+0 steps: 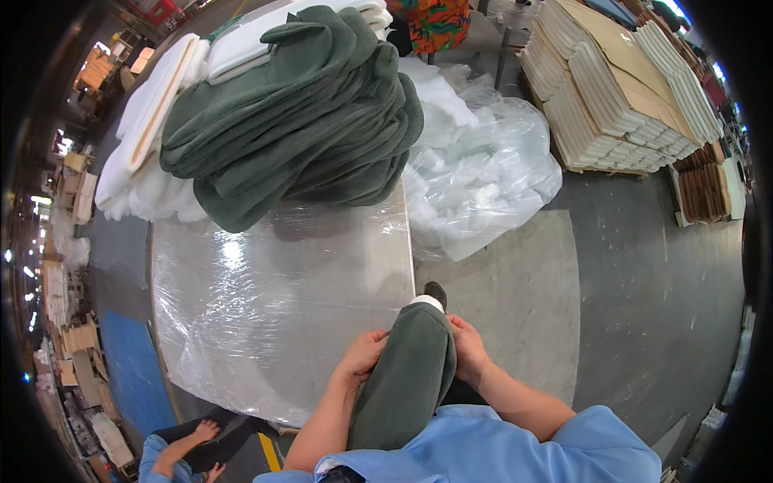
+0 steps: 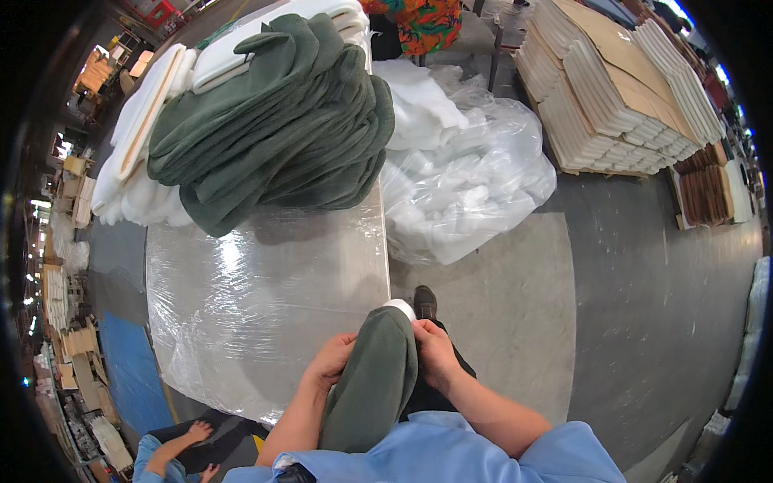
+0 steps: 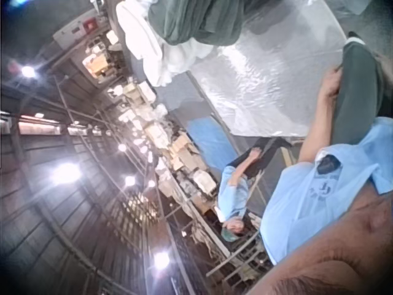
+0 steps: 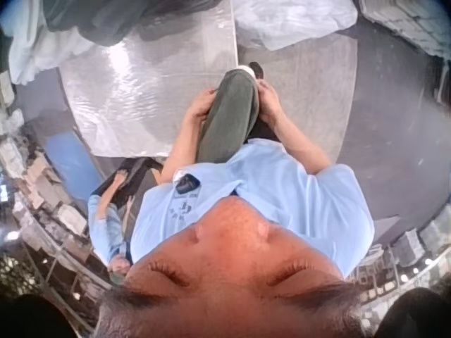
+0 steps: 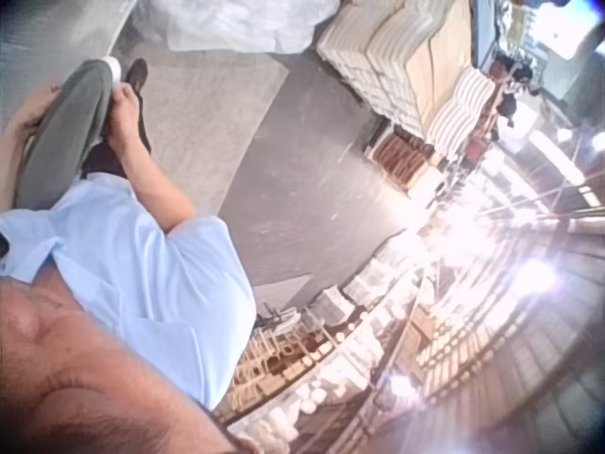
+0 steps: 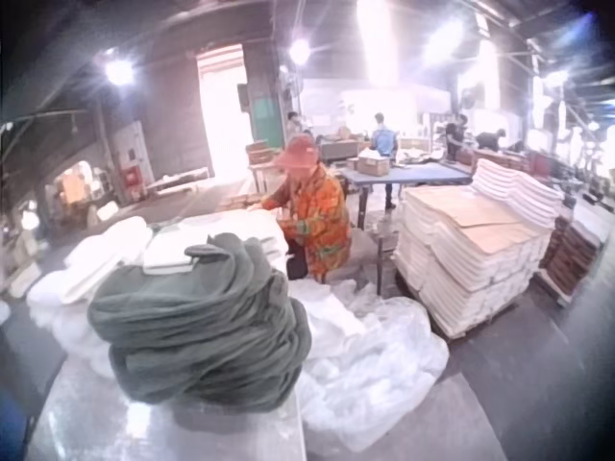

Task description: The person repeatedly inserts white foam inserts into green fabric covers, folds the edges, and stacks the finished cushions on a nearby pallet. The person works at a table with stacks of foam and fabric, handling items one at a time.

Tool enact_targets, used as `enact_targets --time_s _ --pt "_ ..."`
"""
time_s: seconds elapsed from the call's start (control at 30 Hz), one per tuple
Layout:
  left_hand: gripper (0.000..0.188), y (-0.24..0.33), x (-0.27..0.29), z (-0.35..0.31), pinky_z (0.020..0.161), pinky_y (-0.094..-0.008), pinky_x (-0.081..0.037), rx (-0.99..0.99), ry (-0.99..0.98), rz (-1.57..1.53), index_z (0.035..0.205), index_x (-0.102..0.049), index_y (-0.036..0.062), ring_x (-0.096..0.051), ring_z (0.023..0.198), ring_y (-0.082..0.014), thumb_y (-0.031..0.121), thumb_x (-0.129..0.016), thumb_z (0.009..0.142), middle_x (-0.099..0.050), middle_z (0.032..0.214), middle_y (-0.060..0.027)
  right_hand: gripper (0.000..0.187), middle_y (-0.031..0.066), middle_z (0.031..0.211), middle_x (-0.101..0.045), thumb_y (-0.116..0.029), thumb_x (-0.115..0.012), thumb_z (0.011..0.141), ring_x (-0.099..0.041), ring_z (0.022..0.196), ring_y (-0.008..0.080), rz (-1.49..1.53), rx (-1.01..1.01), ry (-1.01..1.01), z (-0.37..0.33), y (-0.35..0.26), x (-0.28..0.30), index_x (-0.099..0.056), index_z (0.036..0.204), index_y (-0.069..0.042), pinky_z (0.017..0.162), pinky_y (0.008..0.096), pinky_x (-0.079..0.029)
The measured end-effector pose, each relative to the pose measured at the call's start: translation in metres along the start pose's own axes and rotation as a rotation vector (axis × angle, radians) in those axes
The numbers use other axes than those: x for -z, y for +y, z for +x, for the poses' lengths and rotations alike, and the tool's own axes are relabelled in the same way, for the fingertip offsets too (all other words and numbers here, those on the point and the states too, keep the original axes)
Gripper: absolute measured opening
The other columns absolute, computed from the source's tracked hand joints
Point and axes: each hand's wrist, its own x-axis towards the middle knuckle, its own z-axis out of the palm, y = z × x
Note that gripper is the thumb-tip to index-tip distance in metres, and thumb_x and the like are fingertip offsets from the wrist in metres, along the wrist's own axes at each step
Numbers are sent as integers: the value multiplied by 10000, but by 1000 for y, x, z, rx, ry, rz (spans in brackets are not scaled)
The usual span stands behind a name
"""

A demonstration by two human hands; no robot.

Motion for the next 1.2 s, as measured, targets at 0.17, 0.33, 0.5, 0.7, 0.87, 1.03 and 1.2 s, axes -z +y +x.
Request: enact_targets --time_s 0.17,0.33,0.5,0.7,0.87,1.03,1.2 --pt "229 2 -11 5 739 -259 -521 -119 40 101 1133 -742 18 -633 804 -75 222 -670 1059 -719 921 21 540 7 799 -591 -497 -413 1143 -537 739 138 -96 122 259 -6 -3 -18 -592 847 -82 733 314 -493" --pt "212 -7 -23 8 703 -284 -483 -413 258 374 1045 -711 22 -577 746 -96 216 -630 1078 -670 806 -20 591 1 696 -575 -521 -434 1131 -539 664 139 -289 161 366 25 -3 -7 -592 775 -76 682 306 -487" --pt "230 -10 -41 11 633 -323 -440 -602 453 593 950 -635 20 -498 658 -154 205 -611 1085 -562 698 -104 621 70 800 -706 -540 -447 1122 -657 679 175 -156 139 279 46 14 -4 -672 878 -16 644 364 -554" --pt "258 -5 -50 22 640 -315 -440 -627 499 600 929 -620 17 -484 679 -134 214 -608 1094 -547 705 -59 613 90 873 -740 -542 -448 1121 -696 712 192 142 -76 194 45 28 2 -688 953 -4 670 390 -592" --pt "251 -1 -56 30 624 -333 -455 -646 549 624 935 -625 20 -501 642 -167 223 -628 1081 -568 703 -96 604 87 880 -736 -538 -445 1123 -693 722 188 179 -122 210 35 37 7 -686 967 -7 679 386 -590" --pt "204 4 -60 37 610 -393 -477 -662 532 637 954 -654 35 -602 624 -305 210 -652 1059 -630 736 -165 595 83 887 -732 -535 -442 1125 -690 733 184 203 -144 224 28 42 7 -685 981 -11 688 381 -589" --pt "192 7 -60 44 611 -410 -477 -681 511 661 948 -647 35 -620 639 -337 199 -663 1047 -626 739 -176 586 80 894 -728 -531 -440 1128 -687 744 180 229 -158 238 23 43 5 -684 995 -15 697 376 -588"
